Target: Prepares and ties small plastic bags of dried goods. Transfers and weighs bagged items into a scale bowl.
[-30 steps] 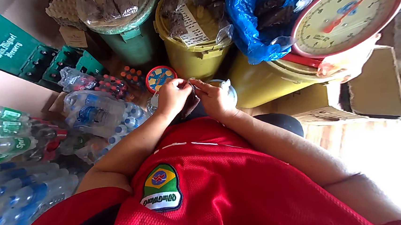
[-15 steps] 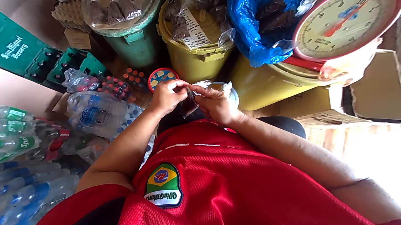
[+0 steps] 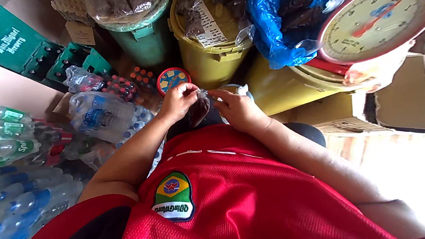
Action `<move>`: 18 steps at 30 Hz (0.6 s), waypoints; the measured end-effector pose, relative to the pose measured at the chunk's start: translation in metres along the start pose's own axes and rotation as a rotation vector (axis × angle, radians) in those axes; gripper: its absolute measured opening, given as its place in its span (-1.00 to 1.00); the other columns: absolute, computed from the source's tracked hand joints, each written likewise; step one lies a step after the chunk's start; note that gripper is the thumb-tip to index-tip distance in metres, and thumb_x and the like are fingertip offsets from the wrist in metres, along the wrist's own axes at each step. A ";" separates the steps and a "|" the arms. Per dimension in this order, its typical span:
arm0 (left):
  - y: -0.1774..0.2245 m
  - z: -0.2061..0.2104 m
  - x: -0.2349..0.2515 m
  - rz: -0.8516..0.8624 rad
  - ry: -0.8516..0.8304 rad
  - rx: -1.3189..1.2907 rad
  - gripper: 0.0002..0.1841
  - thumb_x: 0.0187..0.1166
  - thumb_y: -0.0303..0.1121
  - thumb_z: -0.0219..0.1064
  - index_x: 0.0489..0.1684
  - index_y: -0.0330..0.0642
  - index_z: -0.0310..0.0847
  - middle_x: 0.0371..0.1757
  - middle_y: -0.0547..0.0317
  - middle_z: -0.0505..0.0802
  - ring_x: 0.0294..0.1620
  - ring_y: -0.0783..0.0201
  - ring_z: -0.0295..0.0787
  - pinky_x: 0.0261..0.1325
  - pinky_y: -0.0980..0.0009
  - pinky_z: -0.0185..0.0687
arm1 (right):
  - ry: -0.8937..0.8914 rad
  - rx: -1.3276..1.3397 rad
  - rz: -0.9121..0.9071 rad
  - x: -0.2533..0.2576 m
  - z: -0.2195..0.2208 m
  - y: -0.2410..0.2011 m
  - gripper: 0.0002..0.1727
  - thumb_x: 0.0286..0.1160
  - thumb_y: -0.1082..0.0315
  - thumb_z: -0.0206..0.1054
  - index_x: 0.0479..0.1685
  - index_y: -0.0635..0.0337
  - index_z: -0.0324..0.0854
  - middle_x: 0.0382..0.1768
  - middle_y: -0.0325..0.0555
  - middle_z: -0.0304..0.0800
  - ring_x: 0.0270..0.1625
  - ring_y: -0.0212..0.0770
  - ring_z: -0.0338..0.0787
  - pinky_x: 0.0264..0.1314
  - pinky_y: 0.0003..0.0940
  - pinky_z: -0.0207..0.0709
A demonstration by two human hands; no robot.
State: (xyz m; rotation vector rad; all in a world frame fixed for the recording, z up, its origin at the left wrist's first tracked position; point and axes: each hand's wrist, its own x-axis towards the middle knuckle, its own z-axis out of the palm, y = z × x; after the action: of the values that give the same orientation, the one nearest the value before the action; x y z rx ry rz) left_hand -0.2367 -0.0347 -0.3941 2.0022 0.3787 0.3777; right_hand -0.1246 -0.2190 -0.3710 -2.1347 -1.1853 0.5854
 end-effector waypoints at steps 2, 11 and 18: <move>0.005 -0.003 0.001 -0.014 -0.013 0.016 -0.84 0.59 -0.41 0.36 -0.09 -0.32 0.77 -0.12 0.11 0.82 -0.18 0.49 0.73 0.02 0.49 0.67 | 0.115 -0.144 -0.097 -0.007 0.001 0.000 -0.58 0.82 0.24 0.10 0.54 -0.04 0.64 0.07 0.18 0.89 -0.01 0.28 0.90 0.00 0.38 0.64; 0.024 -0.005 -0.001 -0.046 -0.054 0.186 -0.85 0.58 -0.34 0.41 -0.14 -0.23 0.82 -0.22 0.14 0.87 -0.20 0.45 0.78 0.01 0.40 0.68 | 0.133 -0.239 -0.127 -0.006 0.007 -0.003 -0.55 0.85 0.25 0.01 0.55 -0.12 0.64 0.01 0.19 0.88 -0.05 0.29 0.89 -0.10 0.34 0.65; 0.028 -0.005 0.000 -0.043 -0.087 0.237 -0.84 0.59 -0.34 0.40 -0.14 -0.24 0.84 -0.22 0.11 0.90 -0.18 0.40 0.82 0.04 0.35 0.70 | 0.162 -0.248 -0.117 -0.006 0.011 -0.003 -0.55 0.84 0.27 0.02 0.56 -0.15 0.64 -0.04 0.20 0.89 -0.08 0.31 0.89 -0.15 0.32 0.66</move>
State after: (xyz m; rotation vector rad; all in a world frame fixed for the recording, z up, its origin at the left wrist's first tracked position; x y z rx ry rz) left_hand -0.2358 -0.0429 -0.3665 2.2291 0.4280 0.2259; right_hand -0.1363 -0.2196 -0.3762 -2.2485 -1.3368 0.2180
